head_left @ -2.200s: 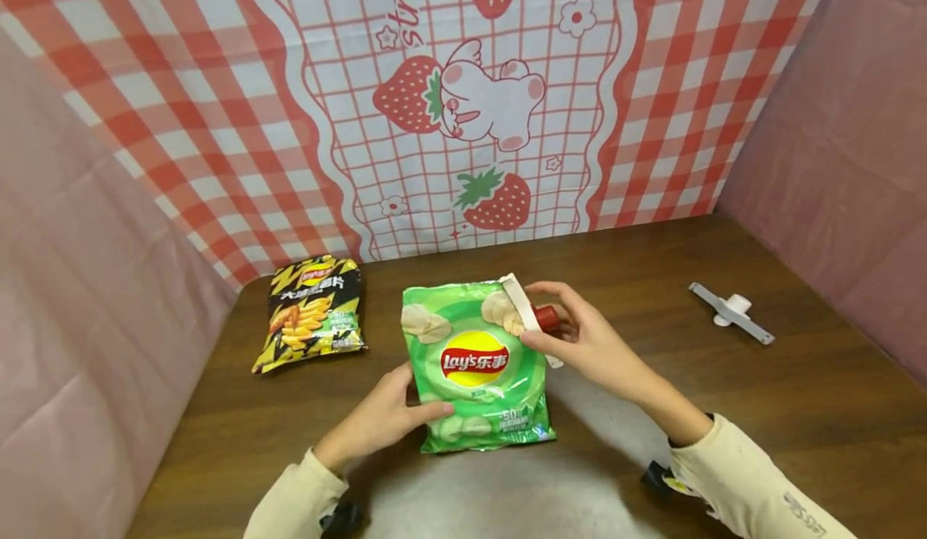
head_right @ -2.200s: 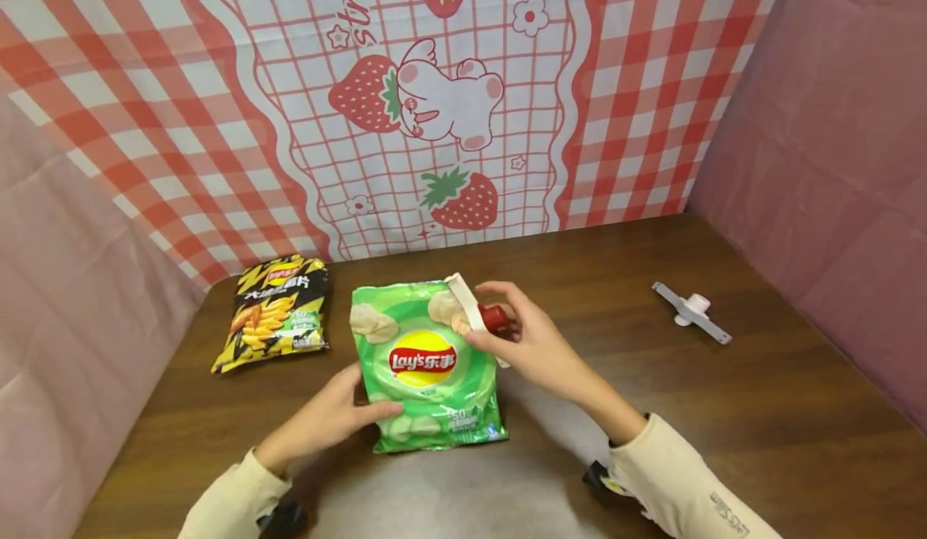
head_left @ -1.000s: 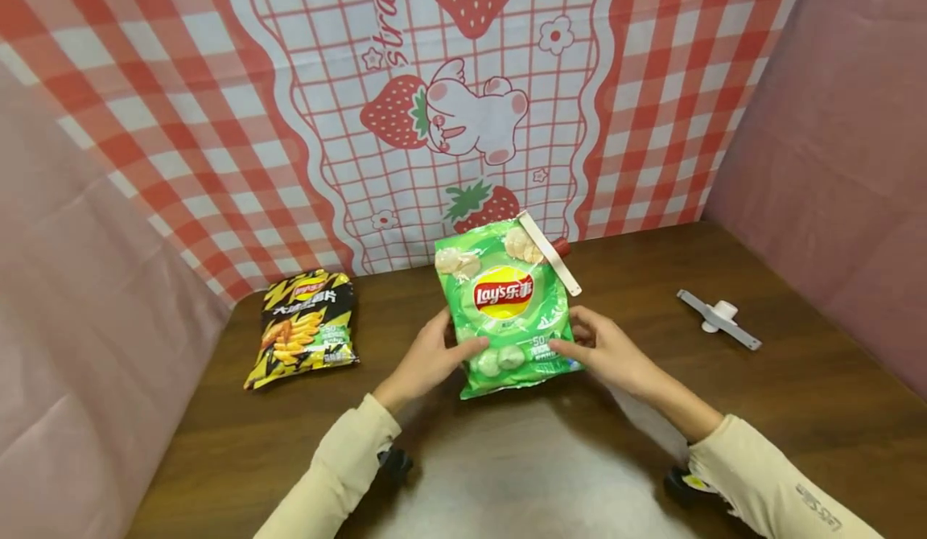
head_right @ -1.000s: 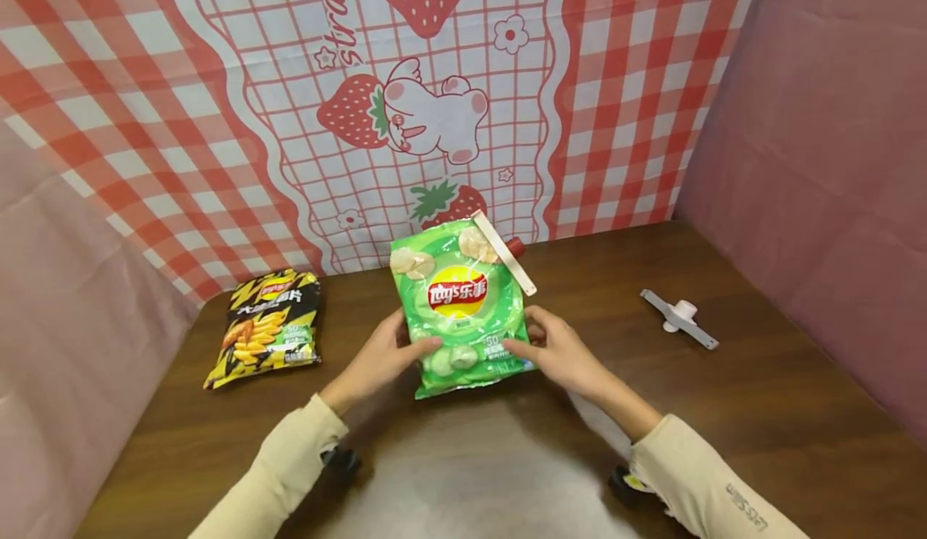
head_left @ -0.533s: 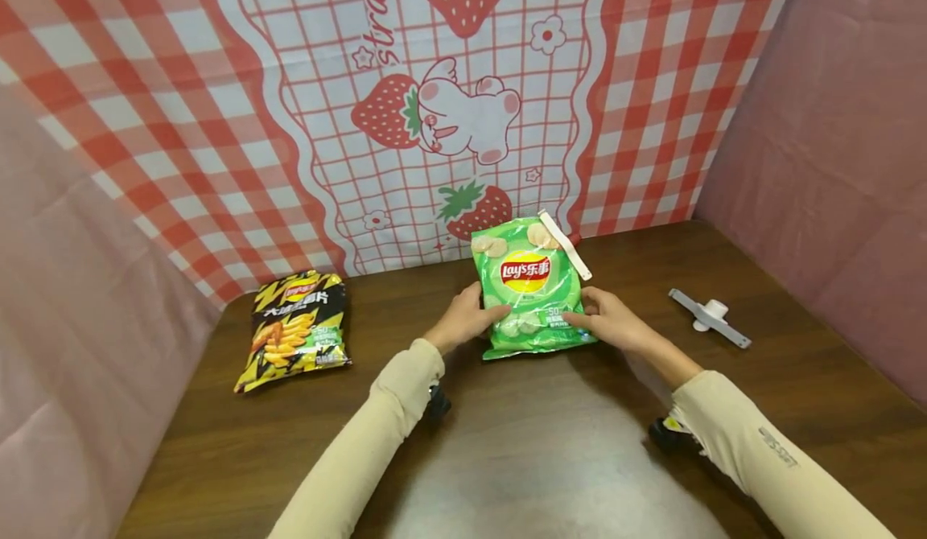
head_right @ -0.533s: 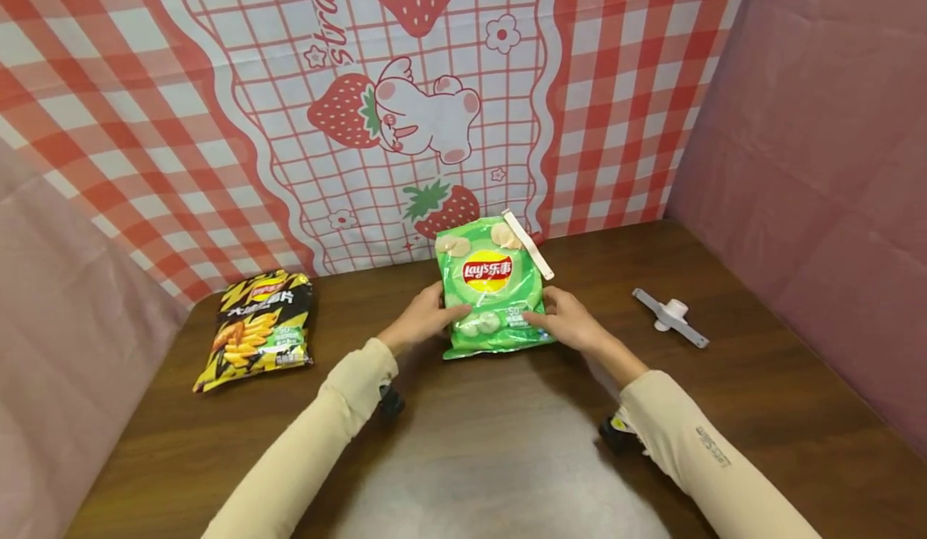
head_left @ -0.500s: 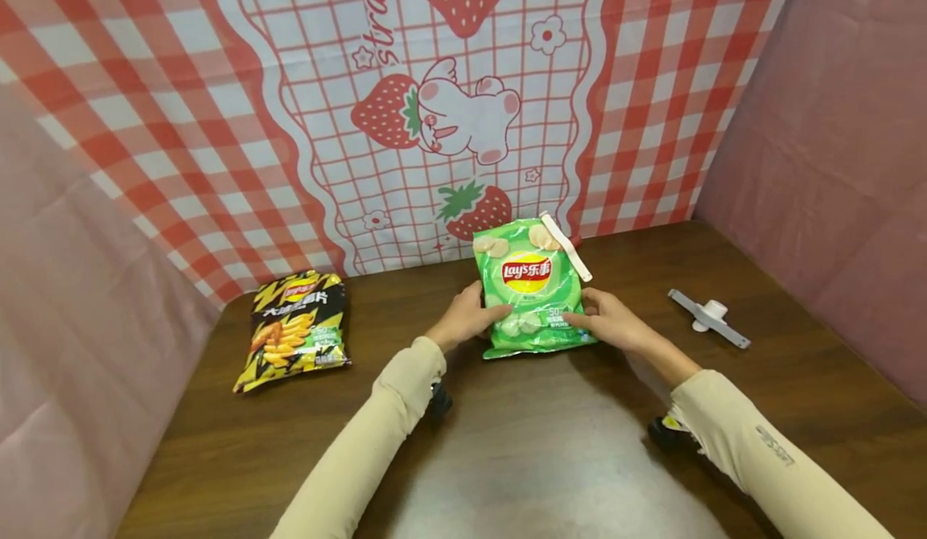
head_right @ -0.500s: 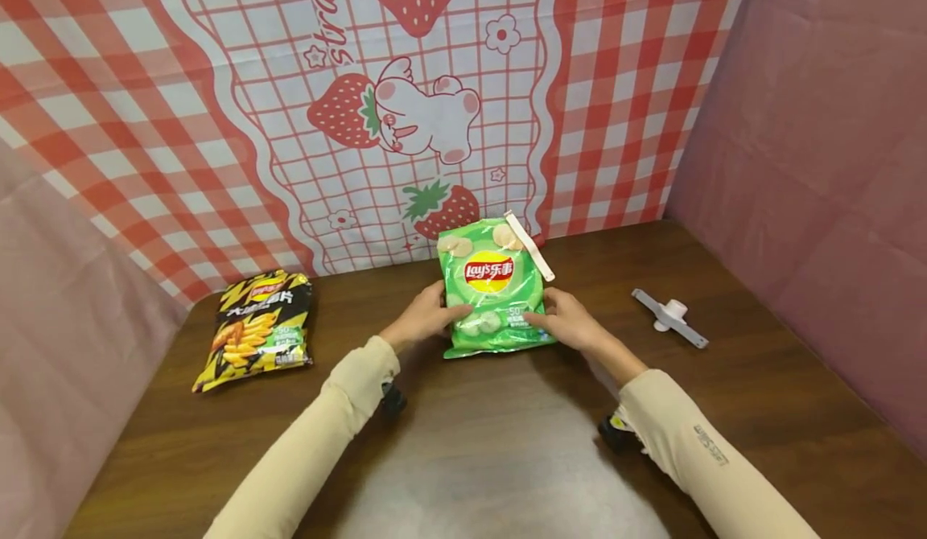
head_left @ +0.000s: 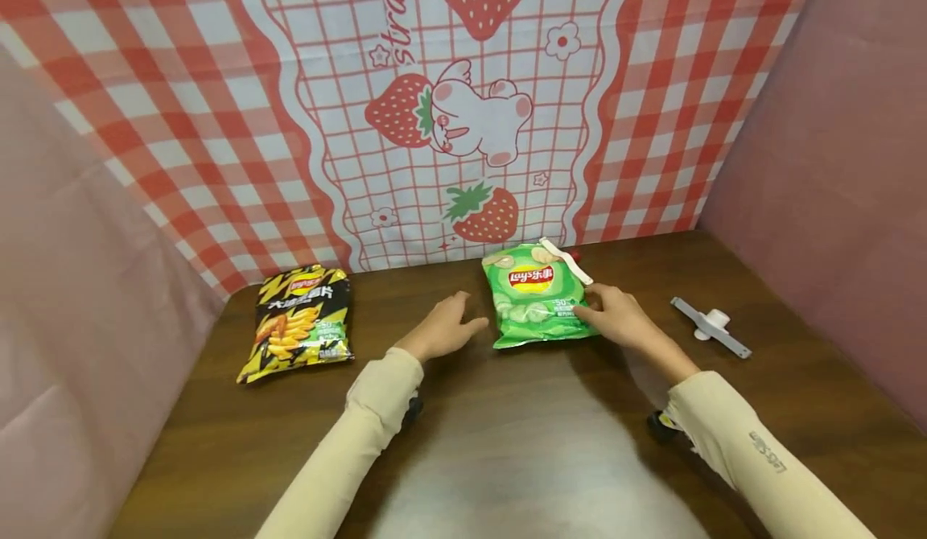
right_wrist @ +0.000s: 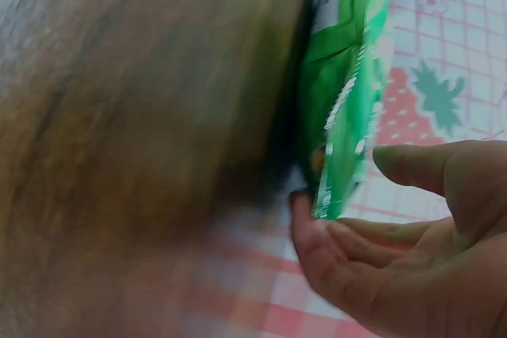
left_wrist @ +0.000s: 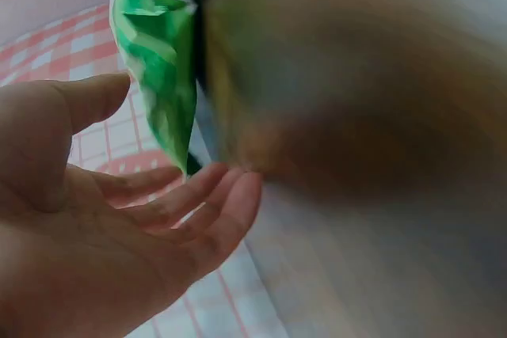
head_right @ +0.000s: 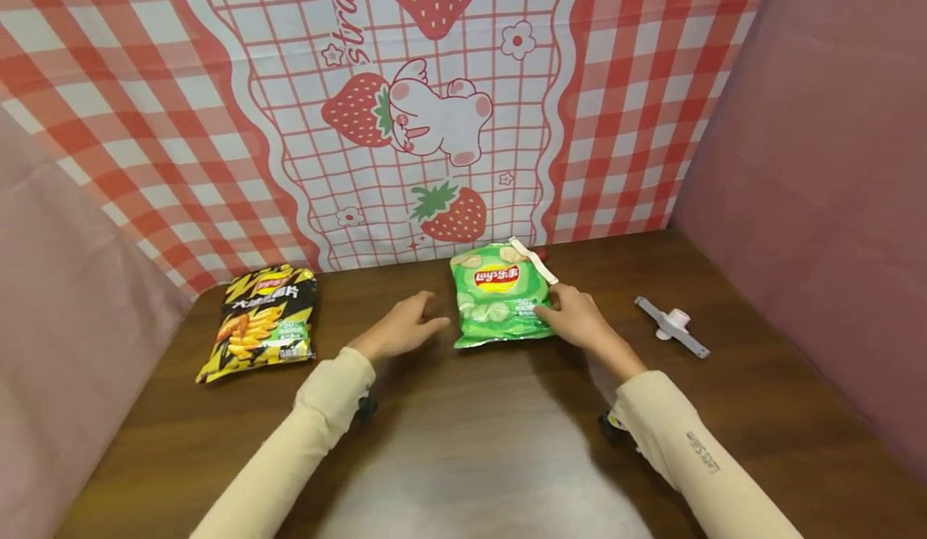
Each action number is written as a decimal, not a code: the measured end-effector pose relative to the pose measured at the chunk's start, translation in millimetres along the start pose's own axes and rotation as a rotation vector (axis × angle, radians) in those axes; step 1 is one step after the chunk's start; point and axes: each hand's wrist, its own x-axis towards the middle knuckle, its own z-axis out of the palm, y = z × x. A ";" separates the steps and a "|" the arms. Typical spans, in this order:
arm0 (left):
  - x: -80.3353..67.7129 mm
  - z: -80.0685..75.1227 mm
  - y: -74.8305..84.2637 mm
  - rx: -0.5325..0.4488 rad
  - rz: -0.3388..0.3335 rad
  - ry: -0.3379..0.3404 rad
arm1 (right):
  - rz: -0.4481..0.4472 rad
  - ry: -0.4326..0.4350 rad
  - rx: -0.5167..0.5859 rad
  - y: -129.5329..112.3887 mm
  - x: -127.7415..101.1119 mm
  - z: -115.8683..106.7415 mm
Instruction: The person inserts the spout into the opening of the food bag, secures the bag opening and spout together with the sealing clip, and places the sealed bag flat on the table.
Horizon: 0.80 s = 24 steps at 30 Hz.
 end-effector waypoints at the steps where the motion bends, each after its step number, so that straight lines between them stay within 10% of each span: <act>1: -10.2 -2.5 -5.9 0.024 0.012 0.015 | -0.004 0.009 -0.025 -2.9 -3.0 -1.2; 14: -128.0 -71.4 -90.0 0.120 0.051 0.503 | -0.198 0.198 -0.040 -84.1 -15.0 33.5; 24: -175.7 -125.9 -137.2 0.083 -0.117 0.644 | -0.252 -0.019 0.094 -161.6 17.0 108.9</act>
